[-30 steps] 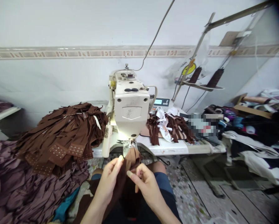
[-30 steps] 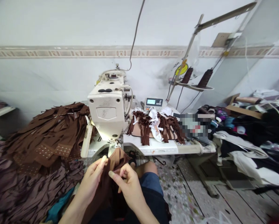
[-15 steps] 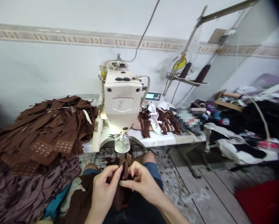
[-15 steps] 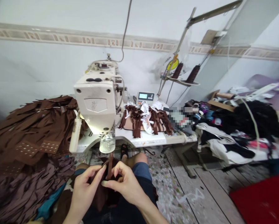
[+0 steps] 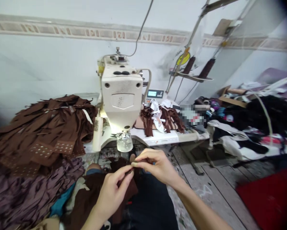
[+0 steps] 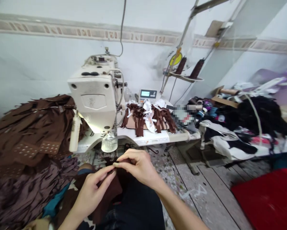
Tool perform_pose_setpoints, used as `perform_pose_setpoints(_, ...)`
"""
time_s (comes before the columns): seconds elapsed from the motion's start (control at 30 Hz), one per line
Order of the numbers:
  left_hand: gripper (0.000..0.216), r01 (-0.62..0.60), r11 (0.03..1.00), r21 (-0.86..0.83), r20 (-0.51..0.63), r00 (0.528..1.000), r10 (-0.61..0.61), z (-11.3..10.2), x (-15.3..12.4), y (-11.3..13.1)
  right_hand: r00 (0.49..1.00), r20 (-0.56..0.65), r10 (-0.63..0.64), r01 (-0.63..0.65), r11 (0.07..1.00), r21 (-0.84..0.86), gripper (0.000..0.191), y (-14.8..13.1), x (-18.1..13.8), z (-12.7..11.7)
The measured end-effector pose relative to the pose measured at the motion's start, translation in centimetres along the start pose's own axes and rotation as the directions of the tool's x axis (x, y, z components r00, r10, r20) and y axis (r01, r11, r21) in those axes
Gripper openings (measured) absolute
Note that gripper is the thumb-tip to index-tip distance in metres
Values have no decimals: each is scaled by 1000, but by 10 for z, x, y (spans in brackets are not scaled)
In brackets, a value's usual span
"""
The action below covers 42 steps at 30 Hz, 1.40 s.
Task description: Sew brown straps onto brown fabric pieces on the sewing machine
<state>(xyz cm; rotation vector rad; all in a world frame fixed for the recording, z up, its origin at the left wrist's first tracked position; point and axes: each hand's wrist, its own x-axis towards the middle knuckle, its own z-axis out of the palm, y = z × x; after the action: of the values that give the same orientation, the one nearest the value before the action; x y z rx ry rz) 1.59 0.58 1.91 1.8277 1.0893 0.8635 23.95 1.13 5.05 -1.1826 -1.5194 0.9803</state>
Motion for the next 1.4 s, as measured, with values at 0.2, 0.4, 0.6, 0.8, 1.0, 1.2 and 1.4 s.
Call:
perform_pose_setpoints(0.2,27,42,994,-96,-132,990,-54,-10,32,25,997,-54,56,-53,997,48,28,2,48,-1)
perform_pose_setpoints(0.4,21,-194,880,433,-368,853,369,-12,29,11,995,-100,26,-19,997,78,27,28,86,4)
perform_pose_setpoints(0.6,52,-388,616,686,-50,819,571,-5,27,4,997,-78,-25,27,1000,15,15,32,103,1)
perform_pose_setpoints(0.8,54,-324,630,706,-119,822,556,7,34,1,998,-48,-40,38,998,-46,8,32,123,2)
perform_pose_setpoints(1.0,52,-316,652,689,-124,835,537,3,44,-2,998,-57,-17,15,999,-44,7,35,139,5)
perform_pose_setpoints(1.2,51,-322,703,635,-109,863,494,-4,44,0,994,-109,31,-30,999,16,21,41,136,7)
perform_pose_setpoints(1.4,46,-198,793,576,-320,839,441,-17,16,-23,955,-277,107,-74,989,125,47,51,96,15)
